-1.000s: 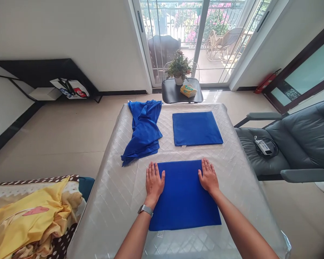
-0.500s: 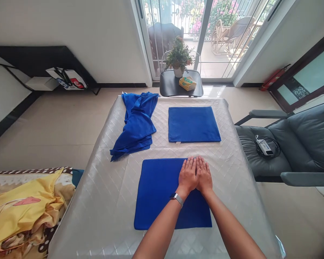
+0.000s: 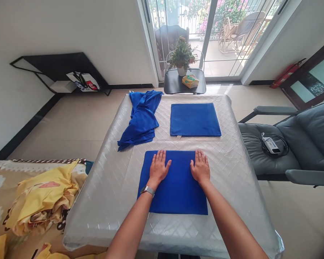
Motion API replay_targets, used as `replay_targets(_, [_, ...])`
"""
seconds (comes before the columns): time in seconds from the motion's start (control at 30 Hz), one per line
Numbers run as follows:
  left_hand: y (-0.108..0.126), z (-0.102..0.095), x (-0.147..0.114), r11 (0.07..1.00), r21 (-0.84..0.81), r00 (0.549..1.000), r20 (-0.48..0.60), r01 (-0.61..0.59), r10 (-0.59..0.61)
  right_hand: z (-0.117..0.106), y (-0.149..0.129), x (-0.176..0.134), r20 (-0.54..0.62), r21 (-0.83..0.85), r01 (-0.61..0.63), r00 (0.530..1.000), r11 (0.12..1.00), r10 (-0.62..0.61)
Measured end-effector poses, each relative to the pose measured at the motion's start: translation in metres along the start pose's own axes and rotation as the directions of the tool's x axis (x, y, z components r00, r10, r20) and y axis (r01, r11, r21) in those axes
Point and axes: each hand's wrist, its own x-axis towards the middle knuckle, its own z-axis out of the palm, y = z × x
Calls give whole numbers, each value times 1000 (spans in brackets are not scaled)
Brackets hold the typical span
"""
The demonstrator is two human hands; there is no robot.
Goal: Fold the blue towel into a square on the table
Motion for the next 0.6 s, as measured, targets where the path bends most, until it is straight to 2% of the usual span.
replay_targets(0.1, [-35,-2,-4,997,32,997,-32,75,-74,2,1,-1,-3,18,4,1000,1000,-4])
replay_targets(0.2, [-51,-2,-5,993,42,993,-53,109,-107,3,2,-1,-7,18,3,1000,1000,-3])
replay_targets(0.6, [-50,-2,-7,994,-5,989,-92,113,-113,1,0,0,13,-71,-15,1000,997,16])
